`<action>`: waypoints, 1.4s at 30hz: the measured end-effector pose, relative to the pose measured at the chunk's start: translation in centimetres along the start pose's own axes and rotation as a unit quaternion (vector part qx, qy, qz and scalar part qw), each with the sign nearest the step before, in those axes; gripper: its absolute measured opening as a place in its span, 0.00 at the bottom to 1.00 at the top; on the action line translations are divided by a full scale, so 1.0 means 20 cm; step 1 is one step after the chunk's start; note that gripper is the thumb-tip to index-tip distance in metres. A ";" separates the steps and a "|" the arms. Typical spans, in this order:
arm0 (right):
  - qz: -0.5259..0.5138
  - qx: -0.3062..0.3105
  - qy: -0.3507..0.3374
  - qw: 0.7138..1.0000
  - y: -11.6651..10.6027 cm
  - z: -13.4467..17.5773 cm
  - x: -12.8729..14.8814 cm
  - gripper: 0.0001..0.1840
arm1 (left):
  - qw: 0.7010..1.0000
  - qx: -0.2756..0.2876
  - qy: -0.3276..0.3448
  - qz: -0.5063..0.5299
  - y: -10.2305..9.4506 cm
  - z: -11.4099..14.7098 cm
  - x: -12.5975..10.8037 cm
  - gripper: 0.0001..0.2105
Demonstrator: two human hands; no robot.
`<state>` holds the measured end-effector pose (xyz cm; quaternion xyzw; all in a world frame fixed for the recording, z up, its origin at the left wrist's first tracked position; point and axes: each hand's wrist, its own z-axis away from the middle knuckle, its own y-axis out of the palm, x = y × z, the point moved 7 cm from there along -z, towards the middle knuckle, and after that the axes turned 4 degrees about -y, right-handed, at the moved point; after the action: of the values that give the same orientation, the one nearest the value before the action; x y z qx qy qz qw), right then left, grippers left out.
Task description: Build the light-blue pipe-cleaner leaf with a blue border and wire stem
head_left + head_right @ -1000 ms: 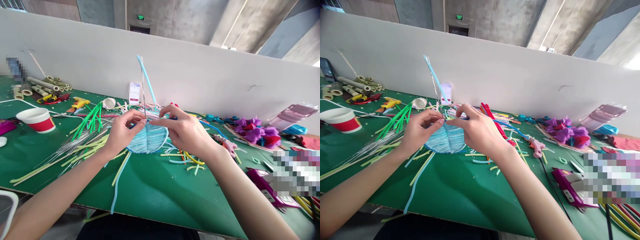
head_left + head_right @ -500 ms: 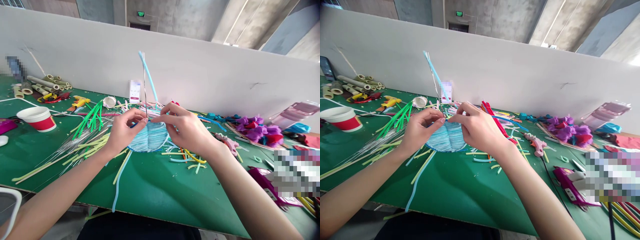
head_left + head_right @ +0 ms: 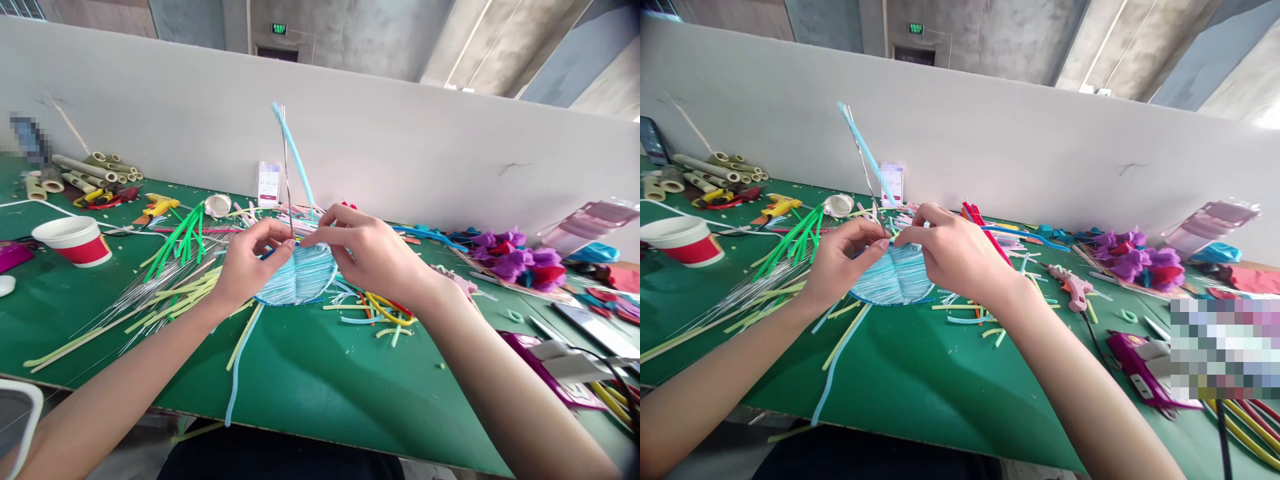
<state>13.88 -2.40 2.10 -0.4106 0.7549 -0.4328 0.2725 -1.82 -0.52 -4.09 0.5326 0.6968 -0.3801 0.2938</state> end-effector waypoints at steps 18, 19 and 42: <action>0.003 -0.022 0.026 0.999 0.00 0.04 0.02 0.27 | 1.000 -0.007 0.002 -0.001 -0.01 0.03 0.02 0.06; 0.005 -0.025 0.027 0.999 0.00 0.04 0.03 0.27 | 1.000 -0.008 0.002 0.000 -0.01 0.03 0.02 0.06; 0.041 -0.050 0.044 0.997 0.03 0.08 0.04 0.28 | 1.000 -0.007 0.021 -0.011 0.00 0.04 0.01 0.05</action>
<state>14.58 -3.64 0.78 -0.3735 0.8029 -0.4004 0.2357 -1.95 -1.07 -4.58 0.5309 0.7111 -0.3669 0.2790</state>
